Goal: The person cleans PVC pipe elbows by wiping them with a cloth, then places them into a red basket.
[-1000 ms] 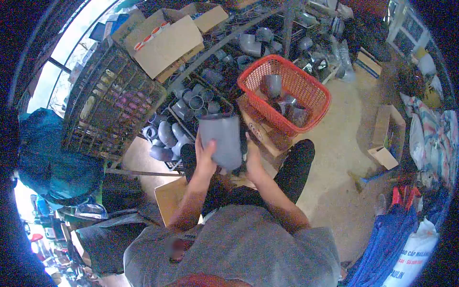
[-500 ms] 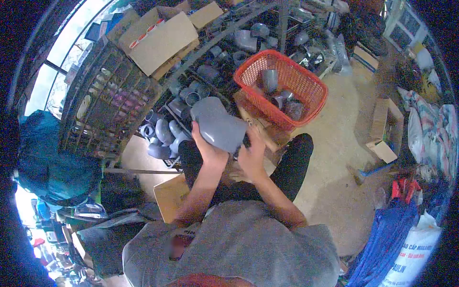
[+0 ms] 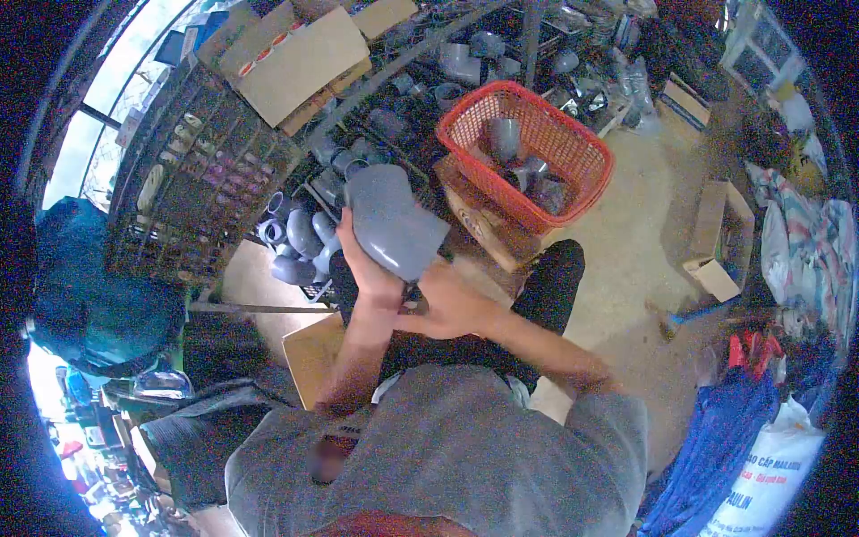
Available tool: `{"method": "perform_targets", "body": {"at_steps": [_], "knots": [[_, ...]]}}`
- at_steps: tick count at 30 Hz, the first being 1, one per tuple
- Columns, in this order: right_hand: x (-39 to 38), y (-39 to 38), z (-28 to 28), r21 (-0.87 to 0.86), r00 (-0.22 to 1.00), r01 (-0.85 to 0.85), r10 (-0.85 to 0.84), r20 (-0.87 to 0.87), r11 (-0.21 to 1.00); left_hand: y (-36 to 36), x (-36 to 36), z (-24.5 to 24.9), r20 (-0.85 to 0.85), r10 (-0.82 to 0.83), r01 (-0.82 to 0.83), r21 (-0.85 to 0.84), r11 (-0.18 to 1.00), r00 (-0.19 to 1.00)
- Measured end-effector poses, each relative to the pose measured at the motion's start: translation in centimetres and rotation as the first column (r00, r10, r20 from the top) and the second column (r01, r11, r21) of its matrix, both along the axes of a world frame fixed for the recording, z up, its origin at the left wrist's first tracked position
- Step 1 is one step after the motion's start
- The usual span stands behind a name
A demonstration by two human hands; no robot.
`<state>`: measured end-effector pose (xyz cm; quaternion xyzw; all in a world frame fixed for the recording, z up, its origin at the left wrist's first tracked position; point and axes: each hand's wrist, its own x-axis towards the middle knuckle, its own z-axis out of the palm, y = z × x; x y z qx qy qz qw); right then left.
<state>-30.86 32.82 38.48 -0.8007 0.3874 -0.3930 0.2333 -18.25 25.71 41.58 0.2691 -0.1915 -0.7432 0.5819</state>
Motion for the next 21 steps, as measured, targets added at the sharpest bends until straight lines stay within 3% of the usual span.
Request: {"method": "perform_targets", "body": {"at_steps": [1,2,3,4,5,6,8,10,11,12,13,14,15,16,17,18,20,21], "knots": [[0.4,-0.1,-1.5,0.157,0.967,-0.051,0.009,0.256,0.986,-0.2,0.2,-0.5,-0.004,0.004,-0.004,-0.003,1.0,1.0],[0.3,0.1,-3.7,0.391,0.921,-0.149,-0.017,0.389,0.908,-0.4,0.6,-0.9,0.022,0.033,-0.032,-0.055,0.998,0.999],[0.4,0.7,-3.5,0.391,0.921,-0.151,-0.014,0.389,0.908,-0.4,0.9,-1.4,0.05,0.062,-0.056,-0.105,0.993,0.997],[0.5,1.4,-3.3,0.493,0.531,-0.457,-0.217,0.819,0.741,-0.5,1.1,-1.7,0.065,0.069,-0.059,-0.146,0.988,0.996],[0.7,1.8,-3.0,0.339,-0.009,-0.743,-0.514,0.858,0.577,-0.5,1.5,-2.0,0.071,0.068,-0.057,-0.148,0.987,0.995],[0.7,2.2,0.8,0.486,-0.12,-0.692,-0.749,0.651,0.533,-0.3,2.0,-2.3,0.044,-0.021,0.03,-0.218,0.975,0.999],[1.0,2.2,1.1,0.451,-0.133,-0.659,-0.684,0.717,0.602,-0.6,2.9,-3.4,0.011,-0.199,0.191,-0.341,0.92,0.98],[1.2,2.5,1.0,0.419,-0.128,-0.624,-0.615,0.778,0.66,-1.5,3.8,-5.8,0.035,-0.19,0.192,-0.269,0.944,0.981],[1.4,3.0,0.7,0.581,0.083,-0.431,-0.611,0.788,0.69,-1.9,4.2,-6.8,0.06,-0.19,0.199,-0.197,0.96,0.98],[1.5,3.4,0.3,0.673,0.284,-0.195,-0.616,0.735,0.714,-1.6,3.9,-4.5,0.344,-0.101,0.133,-0.069,0.989,0.933],[1.6,3.4,0.6,0.686,0.458,0.063,-0.631,0.626,0.725,-1.4,2.8,-1.8,0.396,-0.148,0.203,-0.1,0.974,0.906],[1.5,3.2,1.0,0.545,0.632,0.271,-0.573,0.521,0.794,-1.5,2.8,-2.5,0.32,-0.165,0.24,-0.215,0.947,0.933],[1.1,2.7,0.4,0.545,0.633,0.273,-0.575,0.519,0.793,-1.3,2.8,-3.3,0.243,-0.19,0.264,-0.325,0.908,0.951],[0.3,1.8,-0.9,0.326,0.82,0.406,-0.498,0.282,0.854,-0.3,2.1,-2.4,0.008,-0.286,0.265,-0.396,0.879,0.958],[-0.2,1.3,-2.5,0.072,0.898,0.439,-0.439,-0.014,0.896,0.3,1.3,-2.9,0.007,-0.284,0.263,-0.395,0.88,0.959],[-0.5,1.3,-4.4,0.034,0.917,0.386,-0.38,-0.123,0.922,1.1,0.5,-3.6,0.143,-0.139,0.173,-0.272,0.946,0.98],[1.1,1.6,-3.1,0.07,0.931,0.366,-0.365,-0.027,0.928,1.5,-0.6,-1.8,0.425,0.029,0.024,-0.117,0.993,0.905],[1.6,1.6,-2.5,0.097,0.933,0.345,-0.353,0.071,0.933,1.6,-0.5,-2.1,0.424,0.032,0.02,-0.119,0.993,0.905]]}}
